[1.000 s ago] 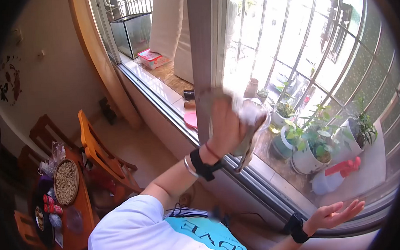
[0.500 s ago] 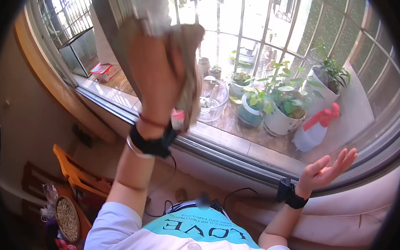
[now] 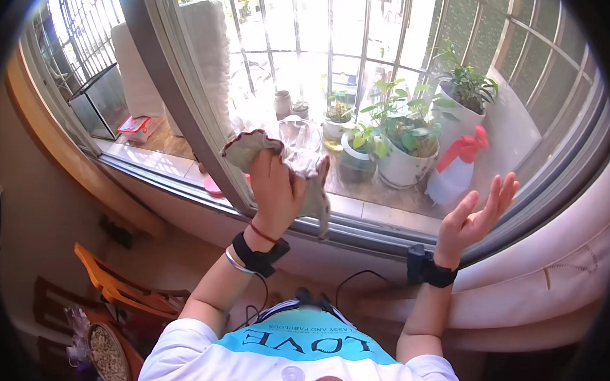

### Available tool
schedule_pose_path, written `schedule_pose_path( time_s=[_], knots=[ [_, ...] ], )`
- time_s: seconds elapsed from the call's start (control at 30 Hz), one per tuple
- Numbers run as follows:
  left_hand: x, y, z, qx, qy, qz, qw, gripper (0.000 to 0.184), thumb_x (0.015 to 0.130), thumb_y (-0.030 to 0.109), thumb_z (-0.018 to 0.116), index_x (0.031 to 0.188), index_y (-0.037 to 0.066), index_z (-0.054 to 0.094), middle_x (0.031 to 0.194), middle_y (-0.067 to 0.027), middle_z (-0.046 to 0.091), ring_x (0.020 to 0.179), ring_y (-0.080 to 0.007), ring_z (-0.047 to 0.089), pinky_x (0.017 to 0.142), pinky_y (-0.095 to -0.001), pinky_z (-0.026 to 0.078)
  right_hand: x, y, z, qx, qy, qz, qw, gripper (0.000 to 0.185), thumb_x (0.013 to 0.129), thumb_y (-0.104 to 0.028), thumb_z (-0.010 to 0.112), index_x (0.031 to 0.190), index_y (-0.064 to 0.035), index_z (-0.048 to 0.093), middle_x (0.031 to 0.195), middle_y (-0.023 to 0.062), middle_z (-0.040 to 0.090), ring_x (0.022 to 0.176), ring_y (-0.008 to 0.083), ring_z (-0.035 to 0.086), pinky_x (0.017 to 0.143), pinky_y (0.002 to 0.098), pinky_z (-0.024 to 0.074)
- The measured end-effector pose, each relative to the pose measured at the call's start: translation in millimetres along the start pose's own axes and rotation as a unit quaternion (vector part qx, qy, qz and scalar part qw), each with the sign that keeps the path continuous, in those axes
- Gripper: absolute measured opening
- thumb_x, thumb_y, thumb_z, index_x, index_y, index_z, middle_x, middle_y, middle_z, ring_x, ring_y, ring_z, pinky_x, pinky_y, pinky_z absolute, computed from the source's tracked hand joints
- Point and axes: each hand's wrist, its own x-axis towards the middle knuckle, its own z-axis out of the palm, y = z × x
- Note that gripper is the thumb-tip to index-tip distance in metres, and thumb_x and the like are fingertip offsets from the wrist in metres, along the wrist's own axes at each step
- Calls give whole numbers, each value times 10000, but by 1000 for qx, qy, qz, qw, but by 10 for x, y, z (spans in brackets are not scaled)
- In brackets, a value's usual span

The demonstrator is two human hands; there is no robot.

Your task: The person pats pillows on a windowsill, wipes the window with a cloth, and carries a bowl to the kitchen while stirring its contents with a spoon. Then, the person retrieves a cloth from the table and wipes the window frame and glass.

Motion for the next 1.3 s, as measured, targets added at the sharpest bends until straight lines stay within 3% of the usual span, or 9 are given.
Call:
schedule_pose_path(
  time_s=[0.3,0.4,0.5,0.6,0.73,0.83,0.9,1.17,1.3],
  knots=[
    [141,507,21,-283,-64,-75,954,140,704,18,550,804,13,453,745,-175,447,698,-360,475,588,-417,384,-403,-1147,101,249,-240,15,938,428,778,-111,563,1180,10,479,1254,232,411,1144,381,422,931,420,361],
    [176,465,-27,-333,-102,-65,935,136,702,0,548,812,9,469,784,-179,462,712,-371,478,612,-417,395,-432,-1150,276,123,-226,-24,966,430,715,-59,583,1140,-24,528,1039,183,520,944,329,535,765,376,453],
    [163,277,-170,-258,-107,4,960,181,678,-19,581,842,29,520,871,-154,488,807,-333,492,698,-391,408,-304,-996,352,101,-211,-44,971,527,602,-11,572,1118,-124,574,692,53,401,534,223,465,465,331,397],
    [156,-47,-441,-73,-16,20,997,250,656,-6,617,887,49,537,1028,-135,486,1020,-310,437,851,-414,359,-237,-601,118,7,-177,-14,984,402,692,-82,556,1093,-77,574,818,127,483,691,287,511,562,358,425],
    [173,-617,-721,99,77,-87,988,658,747,179,667,1256,-3,294,1285,-187,257,1228,-304,249,986,-407,266,-157,67,-264,-125,-18,85,988,395,779,-90,489,1170,-48,524,802,145,464,731,315,481,636,372,406],
    [138,-1031,-682,24,55,-165,984,712,735,210,699,1262,-31,284,1271,-186,312,1186,-282,321,964,-362,302,-348,245,-267,-83,47,164,982,418,766,-119,534,1174,-33,517,883,146,474,798,299,477,686,382,398],
    [88,-1209,-647,-239,-34,-364,899,727,724,218,719,1258,-44,301,1209,-161,405,1104,-252,406,942,-328,326,-384,67,-195,-116,69,74,988,449,748,-151,574,1172,-16,510,966,138,460,885,288,460,747,397,387],
    [-37,-1348,-561,-215,-18,-330,919,564,773,227,675,1193,-4,379,1088,-97,488,964,-177,470,866,-288,373,-361,-782,343,-15,-41,-3,999,553,734,-330,695,1106,32,505,1129,168,446,1056,312,419,891,404,348],
    [-36,-1329,-567,-191,-6,-313,930,611,720,161,710,1195,-5,363,1038,-112,507,928,-201,496,828,-298,406,-376,-241,62,-36,-46,-29,998,549,739,-372,682,1093,5,498,1093,139,479,998,300,467,831,383,386]
  ],
)
